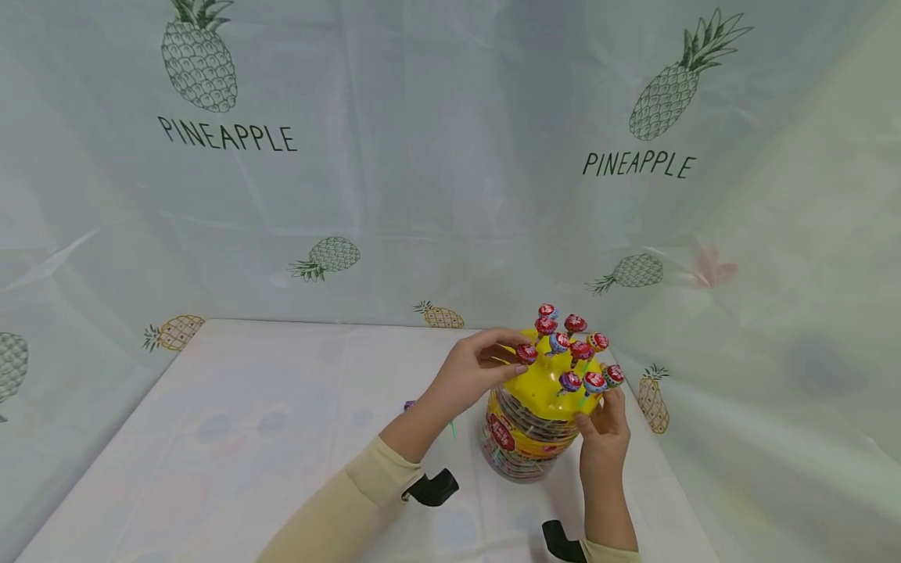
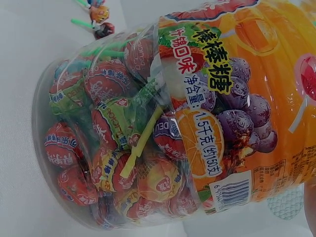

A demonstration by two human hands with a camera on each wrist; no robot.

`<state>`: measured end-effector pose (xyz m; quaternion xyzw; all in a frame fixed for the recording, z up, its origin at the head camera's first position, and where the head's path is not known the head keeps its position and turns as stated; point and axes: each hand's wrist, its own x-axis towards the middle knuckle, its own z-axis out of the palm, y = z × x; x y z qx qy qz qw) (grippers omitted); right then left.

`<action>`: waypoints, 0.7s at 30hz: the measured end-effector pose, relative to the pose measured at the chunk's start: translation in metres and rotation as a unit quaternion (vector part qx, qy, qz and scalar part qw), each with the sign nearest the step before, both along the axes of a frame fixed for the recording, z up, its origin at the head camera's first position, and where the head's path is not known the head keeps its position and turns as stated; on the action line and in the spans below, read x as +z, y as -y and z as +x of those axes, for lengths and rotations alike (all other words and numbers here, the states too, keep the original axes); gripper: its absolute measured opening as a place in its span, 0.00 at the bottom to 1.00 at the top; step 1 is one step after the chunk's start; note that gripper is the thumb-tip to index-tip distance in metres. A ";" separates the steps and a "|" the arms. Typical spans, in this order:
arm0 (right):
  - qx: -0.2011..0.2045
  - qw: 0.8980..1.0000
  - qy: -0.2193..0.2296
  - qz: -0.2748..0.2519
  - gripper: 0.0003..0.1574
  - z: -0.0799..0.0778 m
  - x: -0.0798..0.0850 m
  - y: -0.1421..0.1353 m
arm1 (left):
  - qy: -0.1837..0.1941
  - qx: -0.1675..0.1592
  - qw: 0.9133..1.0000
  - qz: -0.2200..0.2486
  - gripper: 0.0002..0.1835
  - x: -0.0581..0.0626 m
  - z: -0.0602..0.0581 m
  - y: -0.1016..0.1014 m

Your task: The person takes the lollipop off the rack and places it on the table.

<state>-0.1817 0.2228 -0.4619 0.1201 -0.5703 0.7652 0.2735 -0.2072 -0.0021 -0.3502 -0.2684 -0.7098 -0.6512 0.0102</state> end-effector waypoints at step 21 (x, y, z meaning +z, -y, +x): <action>-0.011 1.000 0.008 0.008 0.32 -0.001 0.000 -0.001 | 0.085 0.066 0.994 -0.014 0.19 -0.067 -0.015 0.093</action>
